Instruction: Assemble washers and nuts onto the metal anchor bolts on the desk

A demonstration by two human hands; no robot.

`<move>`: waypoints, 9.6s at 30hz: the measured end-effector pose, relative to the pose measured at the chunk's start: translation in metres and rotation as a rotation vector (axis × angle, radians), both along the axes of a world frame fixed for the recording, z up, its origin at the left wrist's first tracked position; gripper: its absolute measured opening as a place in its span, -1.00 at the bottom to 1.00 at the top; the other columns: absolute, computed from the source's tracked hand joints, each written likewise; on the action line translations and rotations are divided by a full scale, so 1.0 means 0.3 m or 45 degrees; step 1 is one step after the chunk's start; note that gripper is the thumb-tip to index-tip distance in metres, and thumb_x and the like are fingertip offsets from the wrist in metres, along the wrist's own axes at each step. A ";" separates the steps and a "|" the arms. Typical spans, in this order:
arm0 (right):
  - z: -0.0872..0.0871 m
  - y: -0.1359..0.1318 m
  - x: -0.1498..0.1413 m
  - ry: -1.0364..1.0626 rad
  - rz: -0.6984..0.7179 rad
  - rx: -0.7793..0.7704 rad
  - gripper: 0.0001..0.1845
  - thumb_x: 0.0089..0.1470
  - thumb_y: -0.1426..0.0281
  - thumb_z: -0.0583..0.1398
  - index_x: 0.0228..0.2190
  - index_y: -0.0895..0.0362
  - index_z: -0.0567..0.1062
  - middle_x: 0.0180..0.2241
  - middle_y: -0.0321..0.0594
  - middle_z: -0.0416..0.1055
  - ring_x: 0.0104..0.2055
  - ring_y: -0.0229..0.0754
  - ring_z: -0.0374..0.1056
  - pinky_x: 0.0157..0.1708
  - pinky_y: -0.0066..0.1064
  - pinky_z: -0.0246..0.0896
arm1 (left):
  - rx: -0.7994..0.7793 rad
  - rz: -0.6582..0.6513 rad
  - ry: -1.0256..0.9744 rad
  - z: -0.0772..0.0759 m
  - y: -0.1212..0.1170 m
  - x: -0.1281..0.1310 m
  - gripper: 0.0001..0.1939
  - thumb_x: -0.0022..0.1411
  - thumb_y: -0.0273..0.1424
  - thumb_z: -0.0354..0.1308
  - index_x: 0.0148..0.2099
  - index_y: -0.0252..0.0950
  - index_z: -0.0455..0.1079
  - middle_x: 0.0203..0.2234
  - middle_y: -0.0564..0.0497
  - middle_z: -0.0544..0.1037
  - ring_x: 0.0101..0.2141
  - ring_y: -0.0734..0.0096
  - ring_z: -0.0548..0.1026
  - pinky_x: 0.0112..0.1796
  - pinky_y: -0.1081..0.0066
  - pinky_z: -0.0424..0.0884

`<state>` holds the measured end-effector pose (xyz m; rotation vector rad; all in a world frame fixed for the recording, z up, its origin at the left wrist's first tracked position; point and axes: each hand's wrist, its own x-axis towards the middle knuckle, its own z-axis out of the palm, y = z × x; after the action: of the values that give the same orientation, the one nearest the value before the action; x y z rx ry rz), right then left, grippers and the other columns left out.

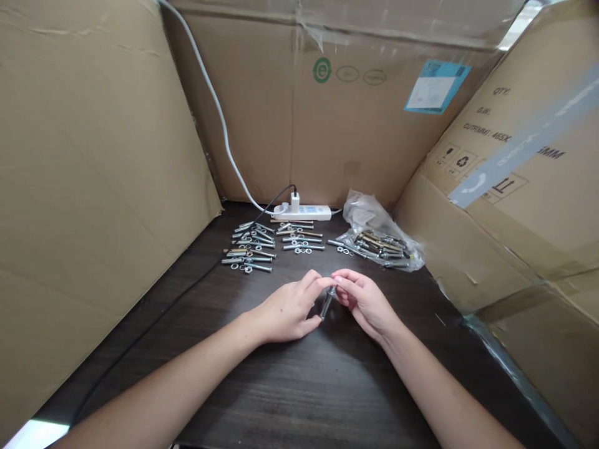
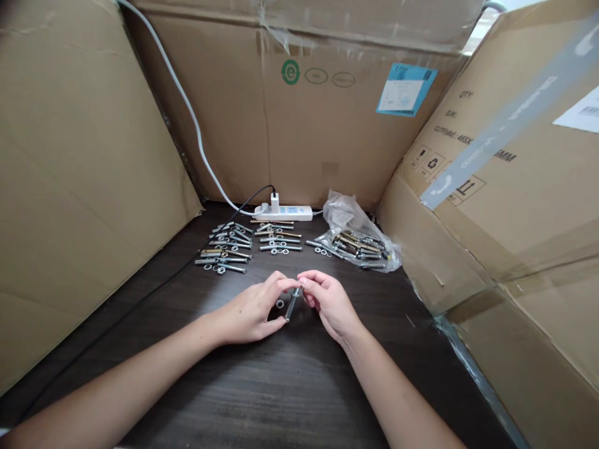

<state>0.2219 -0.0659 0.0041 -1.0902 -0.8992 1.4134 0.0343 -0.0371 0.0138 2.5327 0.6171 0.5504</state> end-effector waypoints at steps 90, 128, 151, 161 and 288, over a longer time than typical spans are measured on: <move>-0.041 -0.017 -0.021 -1.665 0.136 0.596 -0.89 0.02 0.46 0.16 -0.35 0.12 0.47 -0.34 -0.19 0.42 -0.27 -0.13 0.31 -0.27 -0.34 0.21 | 0.041 0.261 -0.145 -0.011 0.064 -0.031 -0.27 0.03 -0.40 0.23 0.21 -0.13 0.00 -0.08 -0.04 0.24 -0.23 0.34 0.41 -0.22 0.31 0.42; -0.039 0.010 -0.019 0.014 -0.147 0.080 -0.70 -0.08 0.18 0.31 -0.40 0.15 0.49 -0.57 -0.37 0.17 -0.55 -0.34 0.03 -0.58 -0.47 -0.07 | -0.175 0.069 -0.017 -0.006 0.016 -0.004 -0.44 0.16 -0.34 0.17 0.18 -0.12 0.09 -0.20 0.03 0.35 -0.34 0.40 0.41 -0.29 0.39 0.37; -0.013 -0.015 -0.051 -0.006 0.027 0.074 -0.68 -0.08 0.21 0.32 -0.31 0.11 0.43 -0.54 -0.40 0.23 -0.57 -0.39 0.05 -0.58 -0.51 -0.04 | -0.113 0.060 -0.052 -0.036 0.014 0.000 -0.30 -0.02 -0.39 0.21 0.14 -0.15 -0.01 -0.08 -0.05 0.20 -0.31 0.34 0.45 -0.28 0.27 0.46; -0.011 -0.022 -0.041 -0.019 0.163 0.047 -0.71 -0.02 0.18 0.27 -0.37 0.16 0.52 -0.57 -0.34 0.23 -0.55 -0.36 0.04 -0.55 -0.49 -0.04 | -0.076 0.028 -0.036 -0.031 0.015 -0.003 -0.29 -0.02 -0.38 0.20 0.15 -0.18 -0.04 -0.09 -0.07 0.20 -0.27 0.30 0.42 -0.26 0.25 0.45; -0.013 -0.021 -0.024 0.067 0.275 0.050 -0.81 -0.01 0.28 0.28 -0.41 0.13 0.45 -0.43 -0.30 0.33 -0.48 -0.34 0.13 -0.43 -0.46 0.06 | -0.032 0.075 0.017 -0.021 0.012 -0.003 -0.18 -0.01 -0.18 0.31 0.22 -0.06 -0.03 -0.07 -0.05 0.18 -0.21 0.26 0.43 -0.20 0.16 0.48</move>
<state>0.2148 -0.0721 0.0001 -0.9436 -1.0267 1.5867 0.0333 -0.0336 0.0073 2.5034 0.7007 0.5431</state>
